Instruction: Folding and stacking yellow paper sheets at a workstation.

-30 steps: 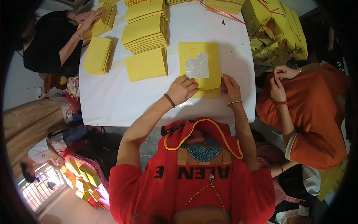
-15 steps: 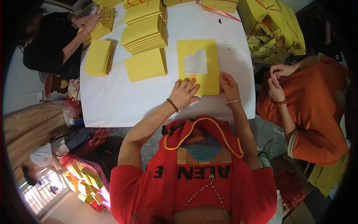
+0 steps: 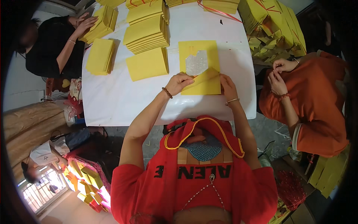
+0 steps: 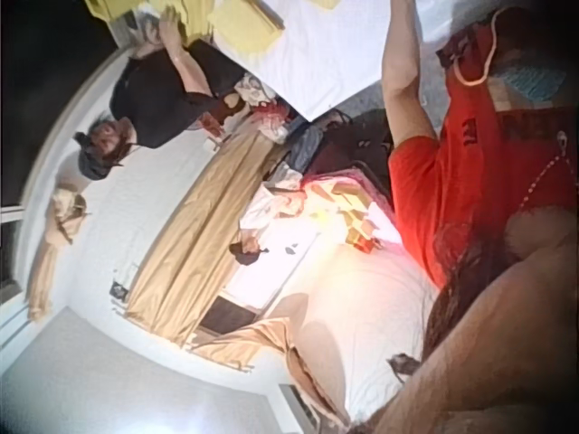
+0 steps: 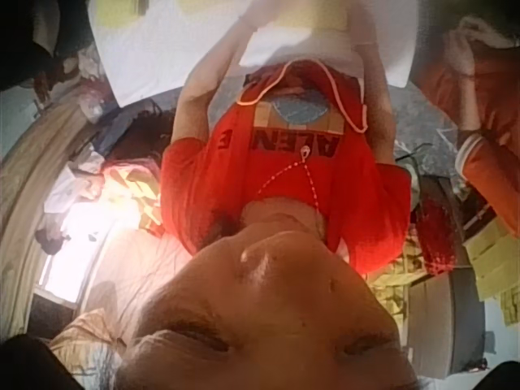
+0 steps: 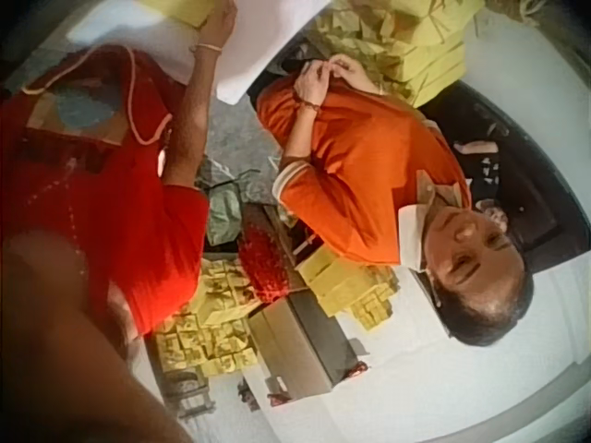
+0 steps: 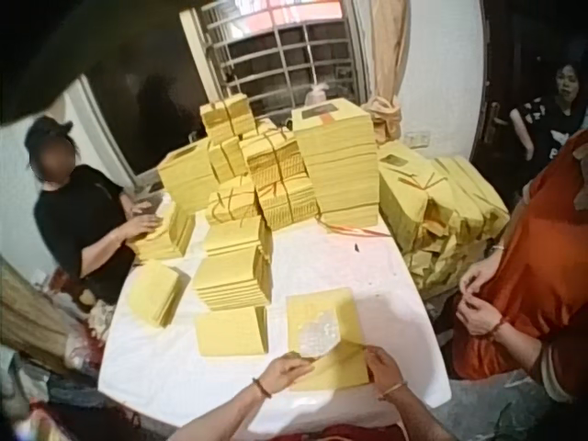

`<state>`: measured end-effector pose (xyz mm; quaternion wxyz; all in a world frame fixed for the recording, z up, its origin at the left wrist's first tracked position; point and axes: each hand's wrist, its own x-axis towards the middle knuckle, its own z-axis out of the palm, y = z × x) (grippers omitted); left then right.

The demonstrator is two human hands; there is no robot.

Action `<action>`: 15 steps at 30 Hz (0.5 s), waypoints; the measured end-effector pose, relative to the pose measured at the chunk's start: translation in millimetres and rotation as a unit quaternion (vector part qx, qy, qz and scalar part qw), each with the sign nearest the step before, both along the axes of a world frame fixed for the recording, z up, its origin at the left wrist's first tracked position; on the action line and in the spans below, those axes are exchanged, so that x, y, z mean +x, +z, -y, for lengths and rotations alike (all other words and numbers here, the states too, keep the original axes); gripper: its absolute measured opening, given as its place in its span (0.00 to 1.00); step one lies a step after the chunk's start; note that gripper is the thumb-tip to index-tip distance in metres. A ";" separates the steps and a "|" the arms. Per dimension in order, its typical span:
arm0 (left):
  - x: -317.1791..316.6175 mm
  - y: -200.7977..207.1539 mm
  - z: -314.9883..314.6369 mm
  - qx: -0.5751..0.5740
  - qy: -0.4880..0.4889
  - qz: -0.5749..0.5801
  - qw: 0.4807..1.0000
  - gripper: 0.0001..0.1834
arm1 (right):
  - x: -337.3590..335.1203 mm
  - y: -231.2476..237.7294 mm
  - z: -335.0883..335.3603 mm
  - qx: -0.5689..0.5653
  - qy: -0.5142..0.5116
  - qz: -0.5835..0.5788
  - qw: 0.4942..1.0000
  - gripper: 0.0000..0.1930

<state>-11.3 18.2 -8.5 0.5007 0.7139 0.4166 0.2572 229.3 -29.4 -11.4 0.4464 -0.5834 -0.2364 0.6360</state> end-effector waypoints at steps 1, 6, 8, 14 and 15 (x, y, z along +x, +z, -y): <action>-0.3 -1.4 -1.3 -0.051 0.004 0.013 0.999 0.10 | 0.7 -7.9 2.9 0.049 0.014 0.072 0.996 0.17; -0.2 -0.5 -4.2 -0.087 -0.022 0.008 0.996 0.12 | 3.2 -27.3 6.3 0.189 0.015 0.286 0.939 0.15; -1.2 -0.1 -3.6 -0.067 -0.021 0.012 0.997 0.12 | -4.8 -5.9 5.4 0.152 -0.027 0.224 0.962 0.14; 0.5 8.4 -8.5 -0.073 -0.054 -0.014 0.996 0.11 | 2.6 -23.3 6.4 0.176 0.001 0.276 0.945 0.14; 0.0 7.9 -9.6 -0.068 -0.070 -0.031 0.995 0.11 | 1.8 -23.2 6.1 0.176 0.002 0.275 0.945 0.14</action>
